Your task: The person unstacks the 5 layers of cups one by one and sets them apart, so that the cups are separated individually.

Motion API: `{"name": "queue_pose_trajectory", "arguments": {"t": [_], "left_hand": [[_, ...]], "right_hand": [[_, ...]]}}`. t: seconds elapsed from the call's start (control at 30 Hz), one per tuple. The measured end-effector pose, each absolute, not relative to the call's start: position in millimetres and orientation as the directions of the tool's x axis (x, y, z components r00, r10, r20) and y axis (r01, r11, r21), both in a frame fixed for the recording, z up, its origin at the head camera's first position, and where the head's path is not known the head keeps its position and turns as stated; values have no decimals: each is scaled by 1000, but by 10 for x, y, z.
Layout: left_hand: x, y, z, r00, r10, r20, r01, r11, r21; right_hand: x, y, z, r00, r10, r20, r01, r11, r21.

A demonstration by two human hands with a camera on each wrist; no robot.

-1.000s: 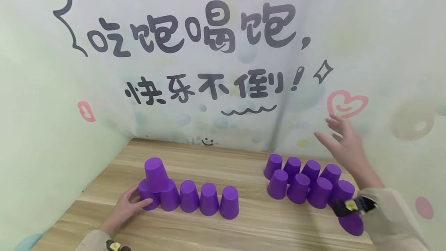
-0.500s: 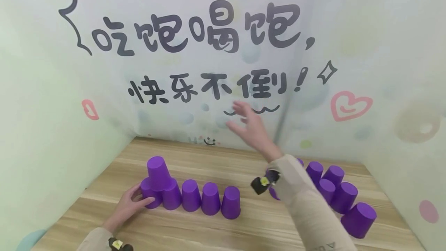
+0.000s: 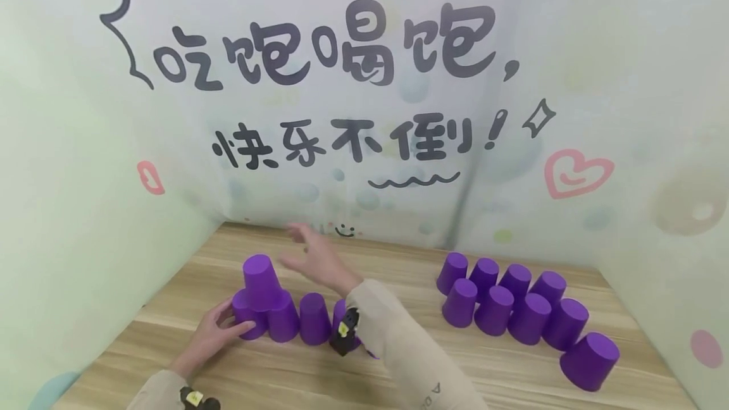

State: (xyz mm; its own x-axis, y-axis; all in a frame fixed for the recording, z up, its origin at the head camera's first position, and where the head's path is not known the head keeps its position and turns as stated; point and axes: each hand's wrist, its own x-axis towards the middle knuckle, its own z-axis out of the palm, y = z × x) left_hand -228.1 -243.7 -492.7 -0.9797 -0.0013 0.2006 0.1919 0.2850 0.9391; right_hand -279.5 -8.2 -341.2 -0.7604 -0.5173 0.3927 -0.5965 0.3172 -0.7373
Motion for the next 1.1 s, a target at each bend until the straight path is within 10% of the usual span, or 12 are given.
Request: {"name": "queue_pose_trajectory", "arguments": {"t": [0.63,1.1], "left_hand": [[-2254,-2431,-4898,-980,1,197,191,247,950],[-2285,-2426,-4950,-980,-31,196,180,280,943]], "right_hand": [[-2628,-496,-3774,-773,-545,324,-527,268,-806],[-2739,-131,-3220,-779,-459,428,-574,247,-780]]}}
